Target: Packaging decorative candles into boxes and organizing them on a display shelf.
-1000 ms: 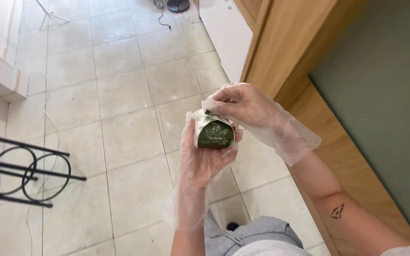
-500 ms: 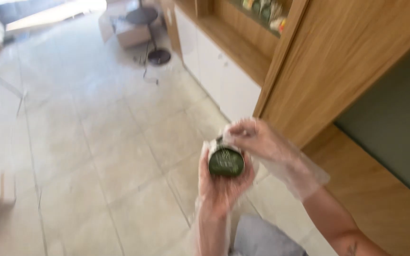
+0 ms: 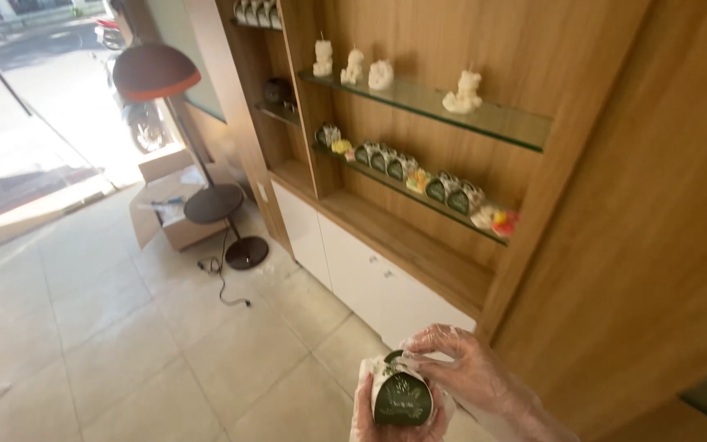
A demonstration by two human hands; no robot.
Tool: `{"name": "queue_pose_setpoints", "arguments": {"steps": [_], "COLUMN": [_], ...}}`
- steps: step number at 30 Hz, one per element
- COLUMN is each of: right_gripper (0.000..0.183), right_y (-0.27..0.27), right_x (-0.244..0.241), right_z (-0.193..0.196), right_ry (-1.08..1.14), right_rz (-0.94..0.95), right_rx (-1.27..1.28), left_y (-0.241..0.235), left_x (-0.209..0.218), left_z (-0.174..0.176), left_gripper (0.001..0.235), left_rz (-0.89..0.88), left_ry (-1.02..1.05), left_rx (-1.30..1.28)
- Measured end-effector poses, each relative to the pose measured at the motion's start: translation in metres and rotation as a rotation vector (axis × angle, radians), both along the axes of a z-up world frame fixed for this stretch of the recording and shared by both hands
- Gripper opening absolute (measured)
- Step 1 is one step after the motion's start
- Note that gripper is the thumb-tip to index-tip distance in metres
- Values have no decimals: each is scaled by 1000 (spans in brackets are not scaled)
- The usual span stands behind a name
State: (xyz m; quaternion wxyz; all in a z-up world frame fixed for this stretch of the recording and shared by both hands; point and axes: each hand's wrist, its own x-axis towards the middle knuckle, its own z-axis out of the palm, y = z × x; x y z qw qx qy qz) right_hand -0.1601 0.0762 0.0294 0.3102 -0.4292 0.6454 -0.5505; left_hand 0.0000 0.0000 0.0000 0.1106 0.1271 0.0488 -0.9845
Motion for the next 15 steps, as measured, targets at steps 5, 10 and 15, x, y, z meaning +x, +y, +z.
{"name": "queue_pose_setpoints", "arguments": {"steps": [5, 10, 15], "right_gripper": [18, 22, 30], "right_y": [-97, -184, -279], "right_x": [-19, -50, -66], "right_z": [35, 18, -2], "right_ry": [68, -87, -33], "right_rz": [-31, -157, -225], "right_rx": [63, 138, 193], "left_y": [-97, -199, -305], "left_x": [-50, -97, -124], "left_z": [-1, -56, -79], "left_gripper": [59, 71, 69], "left_rz": [130, 79, 25], "left_ry": [-233, -74, -120], "left_rx": [-20, -198, -192]}}
